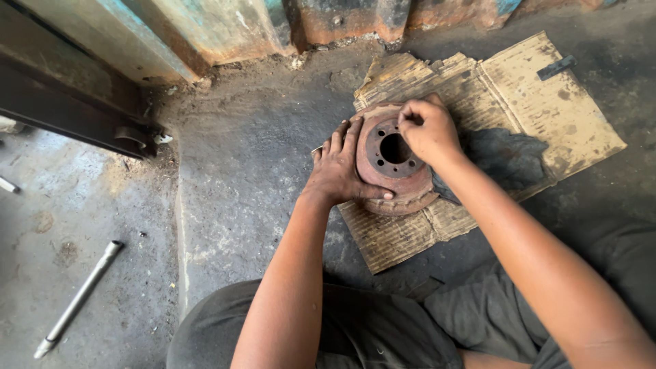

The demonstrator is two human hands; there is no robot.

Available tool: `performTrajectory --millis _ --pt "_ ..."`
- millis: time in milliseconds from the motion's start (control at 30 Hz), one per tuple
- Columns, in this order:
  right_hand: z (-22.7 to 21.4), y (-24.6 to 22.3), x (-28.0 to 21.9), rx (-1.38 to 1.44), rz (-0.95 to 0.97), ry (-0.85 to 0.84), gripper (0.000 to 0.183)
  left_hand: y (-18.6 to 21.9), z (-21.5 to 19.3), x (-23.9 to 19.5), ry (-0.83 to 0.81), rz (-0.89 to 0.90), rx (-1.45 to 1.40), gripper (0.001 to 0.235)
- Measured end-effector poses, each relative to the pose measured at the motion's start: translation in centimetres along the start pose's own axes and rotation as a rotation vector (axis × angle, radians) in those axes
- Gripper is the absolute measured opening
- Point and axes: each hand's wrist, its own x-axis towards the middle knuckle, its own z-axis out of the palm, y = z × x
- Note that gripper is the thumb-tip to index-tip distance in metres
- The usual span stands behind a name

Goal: The person scrubs the surface of a brake drum with a small abrasive block, then wipes it with a dark cloth. The person rotates the drum to clean different areas and flips it over to clean the interior surface.

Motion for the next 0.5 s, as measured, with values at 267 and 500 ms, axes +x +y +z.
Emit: performTrajectory --millis 267,500 --pt "-3.8 -0.3 -0.9 0.058 0.042 -0.187 0.018 -0.3 0.1 0.2 0.027 0.030 -0.020 0.165" --pt "-5.4 -2.1 0.1 -0.011 0.051 -0.347 0.013 0.8 -0.7 0.6 -0.072 -0.027 0.171 0.172"
